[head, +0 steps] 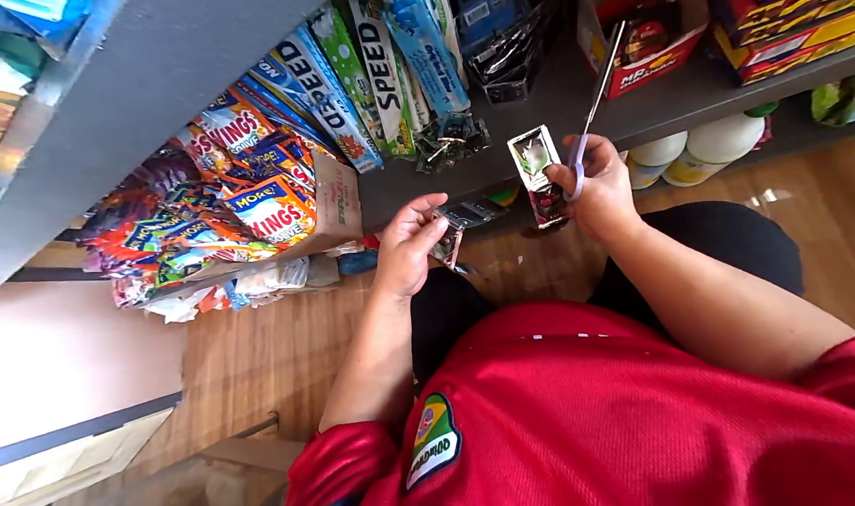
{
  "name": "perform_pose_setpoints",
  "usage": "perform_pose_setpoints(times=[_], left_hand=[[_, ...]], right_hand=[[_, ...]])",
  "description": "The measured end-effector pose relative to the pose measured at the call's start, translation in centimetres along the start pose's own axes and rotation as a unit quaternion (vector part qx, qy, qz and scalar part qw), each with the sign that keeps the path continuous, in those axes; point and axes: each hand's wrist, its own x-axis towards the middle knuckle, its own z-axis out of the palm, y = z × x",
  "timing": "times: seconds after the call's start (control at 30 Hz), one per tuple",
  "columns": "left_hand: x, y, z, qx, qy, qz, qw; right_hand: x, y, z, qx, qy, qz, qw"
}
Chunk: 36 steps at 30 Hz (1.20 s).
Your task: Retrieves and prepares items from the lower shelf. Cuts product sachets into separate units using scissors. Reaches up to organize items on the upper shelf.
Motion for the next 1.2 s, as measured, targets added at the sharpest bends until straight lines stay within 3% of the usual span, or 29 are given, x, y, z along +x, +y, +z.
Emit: perform_pose_setpoints(times=[0.1, 0.17, 0.23, 0.3, 0.4, 0.5, 0.57, 0.6, 0.73, 0.77, 0.8, 0.9, 0.97, 1.2], left_hand=[[-0.4, 1.3, -1.3, 0.072, -0.077, -0.056, 0.993], [-1.0, 1.9, -2.2, 0.173, -0.176, -0.098, 0.964], [-1.7, 2.7, -3.0, 0.302, -0.274, -0.164, 0.898], [-2.2, 3.7, -3.9, 0.44, -0.334, -0.246, 0.796], [-3.3, 4.5, -5.8, 0.572, -0.31, -0.359, 0.669], [-4.7, 5.2, -7.8, 0.618, -0.272, -0.433, 0.597], [-5.4, 5.7, -8.4, 0.597, -0.269, -0.443, 0.612], [-5.8, 5.9, -8.6, 0.57, -0.268, -0.434, 0.644], [-7.8, 4.5, -8.1, 0.321, -0.158, -0.302, 0.884], [-8.0, 3.3, -7.9, 0.261, -0.143, -0.268, 0.916], [-7.9, 2.3, -7.8, 0.251, -0.153, -0.251, 0.922], [-6.9, -1.1, -7.5, 0.356, -0.241, -0.287, 0.856], [-6.9, -3.3, -7.0, 0.395, -0.243, -0.308, 0.831], [-7.6, -3.2, -7.6, 0.386, -0.237, -0.314, 0.835]], right_hand=[[0.1, 0.1, -0.1, 0.013, 0.001, -0.003, 1.0], [0.2, -0.1, -0.2, 0.015, -0.001, -0.005, 1.0], [0.2, -0.2, -0.2, 0.012, 0.003, -0.006, 1.0], [0.3, -0.2, -0.3, 0.001, 0.006, -0.006, 1.0], [0.3, -0.1, -0.3, -0.005, 0.007, -0.008, 1.0], [0.3, 0.2, -0.1, -0.005, 0.001, -0.009, 1.0], [0.3, 0.3, 0.0, -0.004, -0.001, -0.002, 1.0], [0.3, 0.4, 0.1, -0.004, 0.001, 0.001, 1.0], [0.3, 0.8, 0.3, -0.012, -0.002, 0.001, 1.0], [0.3, 0.8, 0.3, -0.017, -0.003, -0.001, 1.0], [0.3, 0.9, 0.3, -0.023, -0.004, -0.004, 1.0], [0.4, 0.9, 0.1, -0.041, -0.002, -0.002, 0.999], [0.3, 0.9, 0.1, -0.041, 0.0, -0.002, 0.999], [0.0, 0.8, 0.2, -0.03, -0.006, -0.003, 1.0]])
